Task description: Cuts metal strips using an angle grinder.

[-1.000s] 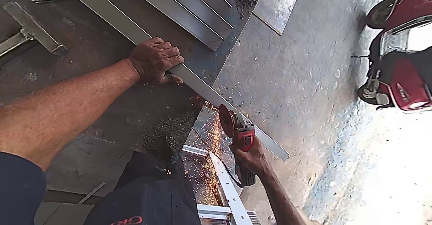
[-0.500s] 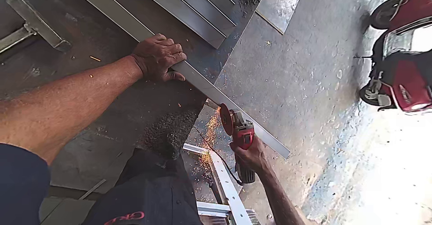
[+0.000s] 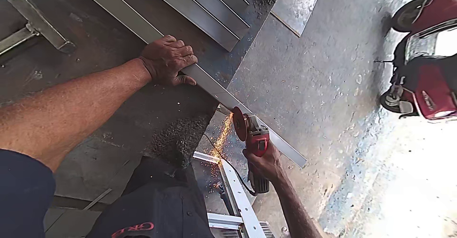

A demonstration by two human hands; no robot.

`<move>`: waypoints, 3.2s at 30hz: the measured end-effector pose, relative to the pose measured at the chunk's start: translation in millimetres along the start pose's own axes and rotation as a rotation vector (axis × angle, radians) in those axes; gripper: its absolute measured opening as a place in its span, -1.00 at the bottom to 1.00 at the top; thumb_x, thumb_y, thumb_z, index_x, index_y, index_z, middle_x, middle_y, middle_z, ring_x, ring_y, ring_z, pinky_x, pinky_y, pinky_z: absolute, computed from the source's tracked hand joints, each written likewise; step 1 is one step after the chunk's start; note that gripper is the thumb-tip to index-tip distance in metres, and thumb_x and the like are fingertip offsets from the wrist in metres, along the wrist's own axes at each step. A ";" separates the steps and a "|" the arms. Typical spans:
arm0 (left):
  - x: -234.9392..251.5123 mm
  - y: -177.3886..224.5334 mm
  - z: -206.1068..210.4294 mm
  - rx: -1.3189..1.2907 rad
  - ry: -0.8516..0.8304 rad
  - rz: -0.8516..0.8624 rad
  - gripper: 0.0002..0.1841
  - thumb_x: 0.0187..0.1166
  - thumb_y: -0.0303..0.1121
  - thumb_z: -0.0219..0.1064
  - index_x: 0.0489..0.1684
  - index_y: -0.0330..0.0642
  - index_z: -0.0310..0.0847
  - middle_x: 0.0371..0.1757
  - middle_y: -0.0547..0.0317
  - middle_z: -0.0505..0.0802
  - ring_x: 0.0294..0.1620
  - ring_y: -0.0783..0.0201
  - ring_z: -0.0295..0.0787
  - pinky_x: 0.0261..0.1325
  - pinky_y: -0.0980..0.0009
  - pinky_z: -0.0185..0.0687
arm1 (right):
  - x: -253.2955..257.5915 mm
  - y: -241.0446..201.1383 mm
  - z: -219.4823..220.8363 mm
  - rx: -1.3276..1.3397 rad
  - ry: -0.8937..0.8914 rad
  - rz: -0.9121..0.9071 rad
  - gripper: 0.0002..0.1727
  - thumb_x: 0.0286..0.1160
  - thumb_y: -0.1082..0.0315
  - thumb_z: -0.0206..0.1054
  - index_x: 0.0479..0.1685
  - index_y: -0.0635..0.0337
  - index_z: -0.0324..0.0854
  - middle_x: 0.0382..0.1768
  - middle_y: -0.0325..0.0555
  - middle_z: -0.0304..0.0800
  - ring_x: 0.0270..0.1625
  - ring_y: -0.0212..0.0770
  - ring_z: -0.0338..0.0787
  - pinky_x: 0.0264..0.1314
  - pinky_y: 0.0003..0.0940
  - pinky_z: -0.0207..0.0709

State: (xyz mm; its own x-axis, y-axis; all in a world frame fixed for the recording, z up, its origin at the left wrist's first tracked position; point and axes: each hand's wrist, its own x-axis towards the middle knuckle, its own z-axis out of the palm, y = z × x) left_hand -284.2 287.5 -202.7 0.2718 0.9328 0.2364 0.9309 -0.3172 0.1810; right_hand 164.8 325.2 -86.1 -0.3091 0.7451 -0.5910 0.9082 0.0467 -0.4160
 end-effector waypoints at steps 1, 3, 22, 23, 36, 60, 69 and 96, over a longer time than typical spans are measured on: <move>0.1 0.0 -0.4 0.002 -0.003 0.001 -0.06 0.57 0.56 -0.24 0.24 -0.17 0.66 0.07 -0.10 0.83 0.07 -0.14 0.76 0.19 -0.06 0.53 | 0.2 -0.2 0.4 0.001 -0.001 0.000 -0.15 -0.09 -0.14 0.62 0.28 0.17 0.57 -0.13 -0.26 0.85 -0.09 -0.43 0.83 0.05 -0.28 0.75; 0.3 0.7 -1.1 0.002 -0.005 -0.001 -0.08 0.57 0.54 -0.21 0.22 -0.17 0.67 0.06 -0.10 0.83 0.06 -0.13 0.77 0.18 -0.04 0.53 | 0.1 -1.4 0.3 -0.001 -0.003 0.003 -0.14 -0.08 -0.12 0.62 0.31 0.19 0.57 -0.11 -0.23 0.85 -0.08 -0.41 0.83 0.06 -0.26 0.74; 1.7 0.4 -0.3 -0.019 0.015 0.007 -0.07 0.56 0.56 -0.22 0.21 -0.15 0.69 0.04 -0.09 0.84 0.06 -0.12 0.79 0.15 -0.05 0.56 | 14.8 -19.5 -6.5 0.028 0.025 -0.046 -0.16 -0.09 -0.16 0.62 0.24 0.17 0.58 -0.15 -0.27 0.84 -0.11 -0.45 0.83 0.04 -0.33 0.74; 1.4 0.1 -0.1 -0.017 0.013 0.008 -0.06 0.56 0.56 -0.23 0.22 -0.15 0.68 0.04 -0.09 0.84 0.05 -0.12 0.77 0.15 -0.05 0.54 | 16.0 -20.2 -6.5 0.027 0.028 -0.049 -0.15 -0.10 -0.16 0.62 0.25 0.19 0.58 -0.14 -0.26 0.84 -0.09 -0.44 0.83 0.05 -0.32 0.74; 0.9 0.5 0.5 -0.016 0.007 0.004 -0.05 0.57 0.56 -0.24 0.22 -0.17 0.68 0.03 -0.10 0.83 0.04 -0.13 0.77 0.16 -0.05 0.55 | 14.0 -11.2 -5.2 -0.041 0.009 -0.019 -0.13 -0.06 -0.19 0.60 0.28 0.20 0.59 -0.10 -0.18 0.85 -0.04 -0.35 0.84 0.11 -0.20 0.72; 0.7 -0.2 0.0 -0.013 0.008 0.008 -0.07 0.57 0.54 -0.23 0.22 -0.15 0.70 0.02 -0.06 0.83 0.05 -0.09 0.77 0.17 -0.01 0.55 | 29.9 -34.9 -7.3 0.015 0.048 -0.056 -0.19 -0.09 -0.16 0.60 0.20 0.19 0.61 -0.15 -0.23 0.84 -0.10 -0.42 0.82 0.04 -0.27 0.73; 0.4 0.1 -0.2 -0.019 0.009 0.002 -0.06 0.57 0.56 -0.25 0.22 -0.15 0.69 0.05 -0.06 0.84 0.06 -0.09 0.77 0.17 -0.02 0.55 | 26.0 -28.8 -5.9 0.003 0.040 -0.049 -0.19 -0.10 -0.14 0.61 0.20 0.20 0.61 -0.15 -0.21 0.84 -0.09 -0.40 0.83 0.05 -0.27 0.73; 0.7 1.5 -0.8 -0.027 0.008 -0.025 -0.07 0.56 0.55 -0.21 0.22 -0.14 0.69 0.08 -0.07 0.85 0.12 -0.11 0.78 0.24 -0.04 0.55 | 31.4 -24.7 -5.3 -0.002 -0.011 0.008 -0.16 -0.13 -0.18 0.62 0.22 0.14 0.60 -0.15 -0.24 0.84 -0.09 -0.35 0.84 0.03 -0.18 0.74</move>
State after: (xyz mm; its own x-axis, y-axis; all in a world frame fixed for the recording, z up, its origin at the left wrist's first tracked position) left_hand -282.8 287.5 -201.4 0.2469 0.9391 0.2391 0.9303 -0.2988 0.2127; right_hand 134.1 351.0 -90.7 -0.3051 0.7378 -0.6021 0.9110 0.0419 -0.4103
